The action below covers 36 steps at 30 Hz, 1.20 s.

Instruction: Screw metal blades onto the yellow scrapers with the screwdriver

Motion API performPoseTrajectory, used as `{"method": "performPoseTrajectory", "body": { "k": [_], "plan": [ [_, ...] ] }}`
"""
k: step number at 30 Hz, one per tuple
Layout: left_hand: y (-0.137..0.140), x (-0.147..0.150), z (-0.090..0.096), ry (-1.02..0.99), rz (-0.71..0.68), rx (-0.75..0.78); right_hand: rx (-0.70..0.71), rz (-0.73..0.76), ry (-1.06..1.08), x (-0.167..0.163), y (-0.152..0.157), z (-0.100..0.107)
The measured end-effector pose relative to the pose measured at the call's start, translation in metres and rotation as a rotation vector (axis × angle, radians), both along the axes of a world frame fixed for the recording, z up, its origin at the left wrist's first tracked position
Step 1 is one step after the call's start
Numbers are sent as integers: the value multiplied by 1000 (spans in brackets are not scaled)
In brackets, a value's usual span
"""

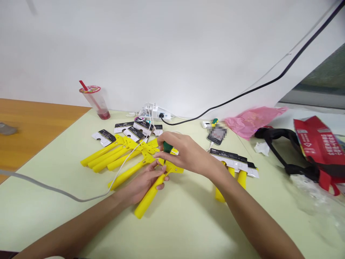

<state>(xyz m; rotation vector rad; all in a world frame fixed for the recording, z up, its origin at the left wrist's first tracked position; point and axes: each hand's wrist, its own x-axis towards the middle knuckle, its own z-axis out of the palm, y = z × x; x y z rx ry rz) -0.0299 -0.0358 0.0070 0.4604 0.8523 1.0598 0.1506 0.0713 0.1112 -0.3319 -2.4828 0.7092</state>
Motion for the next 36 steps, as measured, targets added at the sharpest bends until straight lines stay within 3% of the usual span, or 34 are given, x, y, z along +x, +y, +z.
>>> {"method": "performPoseTrajectory", "body": {
  "k": [5,13,20,28,36],
  "plan": [
    [2,1,2,-2,22,15,-42,76,12,6,0,7],
    [-2,1,3,29,-17,-10,47,-74,-68,5,-2,6],
    [2,-1,4,22,15,27,-93,65,-28,7,0,7],
    [-1,1,3,71,-32,41,198,-68,-26,0,-3,-4],
    [3,0,4,42,34,40,2,63,-59,7,-4,6]
  ]
}}
